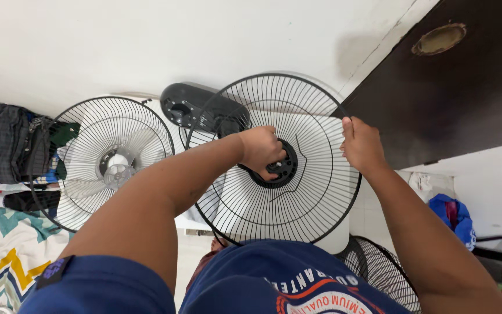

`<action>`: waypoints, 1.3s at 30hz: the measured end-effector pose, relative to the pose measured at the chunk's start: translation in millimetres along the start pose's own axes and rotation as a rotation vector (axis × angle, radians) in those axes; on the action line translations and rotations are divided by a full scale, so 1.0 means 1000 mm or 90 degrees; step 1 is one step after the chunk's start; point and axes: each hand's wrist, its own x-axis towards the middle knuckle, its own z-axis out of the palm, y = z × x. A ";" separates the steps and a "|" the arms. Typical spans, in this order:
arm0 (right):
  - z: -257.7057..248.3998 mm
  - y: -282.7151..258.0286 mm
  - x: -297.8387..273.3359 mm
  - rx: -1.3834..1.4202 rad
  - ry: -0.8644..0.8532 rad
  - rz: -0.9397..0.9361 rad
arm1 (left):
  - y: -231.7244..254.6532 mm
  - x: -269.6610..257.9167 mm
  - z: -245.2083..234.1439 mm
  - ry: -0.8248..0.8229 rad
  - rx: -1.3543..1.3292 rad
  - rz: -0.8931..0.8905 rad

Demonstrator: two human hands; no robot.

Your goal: The person removes the front grille of a black electric fan, then detaches the fan blades from the motor hub. They continue to unscrew and remove the central hub cap and internal components from the fan assembly.

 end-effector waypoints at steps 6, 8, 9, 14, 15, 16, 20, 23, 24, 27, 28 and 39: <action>0.006 -0.001 0.000 0.005 0.020 0.004 | 0.010 -0.007 0.015 -0.025 0.044 -0.068; 0.007 -0.001 0.000 0.010 0.021 0.014 | 0.013 -0.008 0.016 -0.033 0.048 -0.087; 0.007 -0.001 0.000 0.012 0.023 0.014 | 0.013 -0.008 0.016 -0.015 0.055 -0.084; 0.007 0.000 -0.003 0.019 0.029 0.031 | 0.019 -0.013 0.016 -0.010 0.054 -0.104; 0.007 0.000 -0.003 0.026 0.031 0.031 | 0.019 -0.013 0.017 -0.009 0.054 -0.107; 0.007 0.001 -0.003 0.033 0.033 0.031 | 0.019 -0.014 0.018 -0.007 0.054 -0.110; 0.007 0.006 -0.006 0.029 0.035 0.034 | 0.020 -0.014 0.022 0.030 0.048 -0.103; 0.008 0.002 -0.007 -0.090 0.074 -0.006 | 0.018 -0.015 0.021 0.071 0.050 -0.096; 0.010 0.000 -0.009 -0.212 0.101 -0.018 | 0.019 -0.016 0.019 0.074 0.053 -0.098; 0.019 -0.004 -0.021 -0.447 0.352 -0.389 | 0.020 -0.018 0.012 0.085 0.048 -0.102; 0.026 -0.006 -0.022 -0.492 0.234 -0.356 | 0.020 -0.020 0.010 0.090 0.043 -0.104; 0.073 0.009 -0.003 -0.467 -0.158 -0.589 | 0.068 -0.044 0.019 0.333 -0.229 -0.385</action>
